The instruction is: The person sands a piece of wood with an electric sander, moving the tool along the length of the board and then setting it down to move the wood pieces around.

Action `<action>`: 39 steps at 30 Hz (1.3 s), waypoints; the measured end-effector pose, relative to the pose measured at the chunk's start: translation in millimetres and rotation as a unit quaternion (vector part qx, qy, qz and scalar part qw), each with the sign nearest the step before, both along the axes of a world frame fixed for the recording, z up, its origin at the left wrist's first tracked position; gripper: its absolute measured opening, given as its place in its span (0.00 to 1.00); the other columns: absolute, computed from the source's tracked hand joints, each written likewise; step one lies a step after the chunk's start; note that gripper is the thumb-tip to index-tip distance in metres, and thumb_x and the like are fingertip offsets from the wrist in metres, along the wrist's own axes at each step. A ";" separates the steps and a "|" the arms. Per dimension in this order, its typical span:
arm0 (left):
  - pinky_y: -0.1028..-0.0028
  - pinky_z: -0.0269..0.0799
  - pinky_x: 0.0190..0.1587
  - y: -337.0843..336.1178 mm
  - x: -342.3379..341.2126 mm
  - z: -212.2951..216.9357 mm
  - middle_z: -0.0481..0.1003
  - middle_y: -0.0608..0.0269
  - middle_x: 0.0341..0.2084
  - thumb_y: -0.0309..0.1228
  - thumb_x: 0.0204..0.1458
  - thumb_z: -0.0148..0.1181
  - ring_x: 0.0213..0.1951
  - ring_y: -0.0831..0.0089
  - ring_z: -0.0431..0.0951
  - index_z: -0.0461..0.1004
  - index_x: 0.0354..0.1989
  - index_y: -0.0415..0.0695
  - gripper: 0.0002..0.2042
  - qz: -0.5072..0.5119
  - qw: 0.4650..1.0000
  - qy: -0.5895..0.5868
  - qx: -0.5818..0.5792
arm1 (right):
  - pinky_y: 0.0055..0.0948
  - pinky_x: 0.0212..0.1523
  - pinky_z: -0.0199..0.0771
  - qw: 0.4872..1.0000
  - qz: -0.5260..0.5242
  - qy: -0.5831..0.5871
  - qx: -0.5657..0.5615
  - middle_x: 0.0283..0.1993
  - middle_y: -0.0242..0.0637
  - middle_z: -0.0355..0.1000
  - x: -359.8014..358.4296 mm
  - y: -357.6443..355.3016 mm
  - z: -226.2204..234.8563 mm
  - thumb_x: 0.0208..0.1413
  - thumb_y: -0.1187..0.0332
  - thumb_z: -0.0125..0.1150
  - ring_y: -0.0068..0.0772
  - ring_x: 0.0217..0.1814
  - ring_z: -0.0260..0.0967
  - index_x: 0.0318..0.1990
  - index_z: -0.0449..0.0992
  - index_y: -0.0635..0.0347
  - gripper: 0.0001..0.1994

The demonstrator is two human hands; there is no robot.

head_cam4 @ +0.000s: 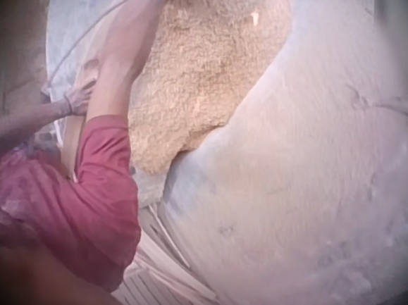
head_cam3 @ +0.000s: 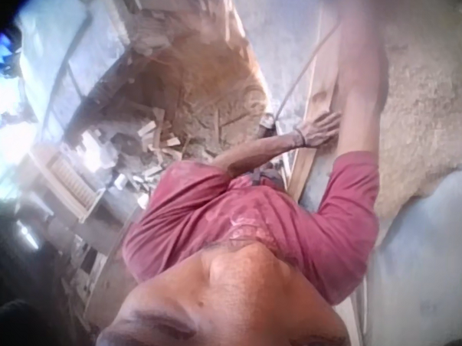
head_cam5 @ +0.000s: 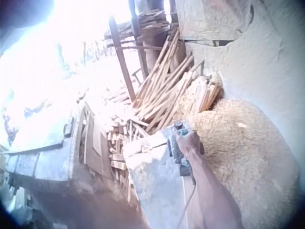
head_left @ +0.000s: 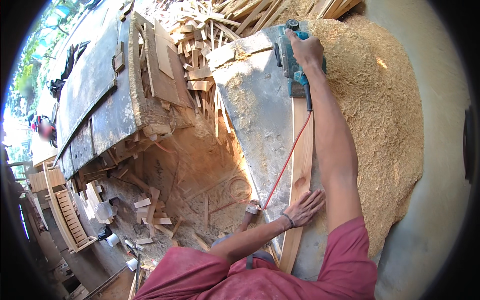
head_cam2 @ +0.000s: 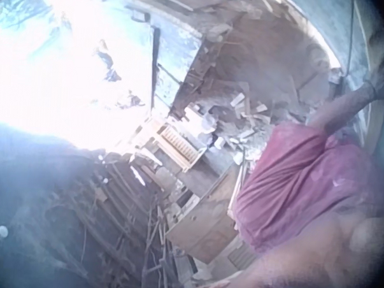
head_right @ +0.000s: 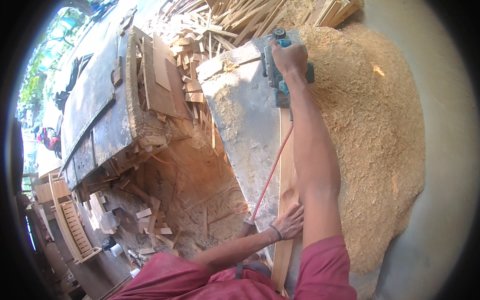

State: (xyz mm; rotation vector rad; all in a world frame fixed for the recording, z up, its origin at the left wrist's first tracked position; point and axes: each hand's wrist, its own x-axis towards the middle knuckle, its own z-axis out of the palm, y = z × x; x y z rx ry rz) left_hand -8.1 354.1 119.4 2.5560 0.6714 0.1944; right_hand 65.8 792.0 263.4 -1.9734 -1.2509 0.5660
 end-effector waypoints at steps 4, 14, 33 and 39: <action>0.56 0.37 0.74 -2.3 2.4 -4.6 0.48 0.50 0.73 0.44 0.56 0.47 0.75 0.59 0.44 0.52 0.72 0.42 0.35 0.014 1.000 -0.015 0.023 | 0.34 0.28 0.77 0.999 -0.010 -0.025 0.018 0.15 0.38 0.74 4.2 27.9 -8.3 0.51 0.37 0.63 0.35 0.21 0.77 0.13 0.75 0.56 0.31; 0.59 0.39 0.74 10.3 -2.8 10.5 0.48 0.49 0.73 0.40 0.56 0.47 0.75 0.59 0.43 0.54 0.70 0.38 0.33 0.006 0.998 0.023 -0.050 | 0.42 0.35 0.76 0.999 -0.004 0.041 0.007 0.29 0.50 0.79 15.5 90.3 13.0 0.51 0.40 0.63 0.48 0.34 0.79 0.25 0.82 0.66 0.30; 0.63 0.74 0.42 -92.1 -61.6 95.8 0.76 0.58 0.31 0.33 0.55 0.59 0.37 0.60 0.78 0.76 0.43 0.44 0.10 -0.140 0.950 -0.263 -0.092 | 0.25 0.12 0.60 0.916 -0.108 0.384 0.040 0.17 0.30 0.64 33.2 -375.1 35.8 0.59 0.56 0.65 0.22 0.12 0.61 0.31 0.72 0.60 0.16; 0.70 0.75 0.38 -144.7 -120.5 59.9 0.79 0.56 0.30 0.34 0.57 0.58 0.33 0.67 0.80 0.74 0.41 0.36 0.13 0.509 0.663 -0.424 -0.349 | 0.27 0.13 0.64 0.895 -0.236 0.378 -0.022 0.18 0.29 0.66 18.6 -598.4 52.4 0.59 0.54 0.64 0.23 0.14 0.63 0.33 0.72 0.58 0.16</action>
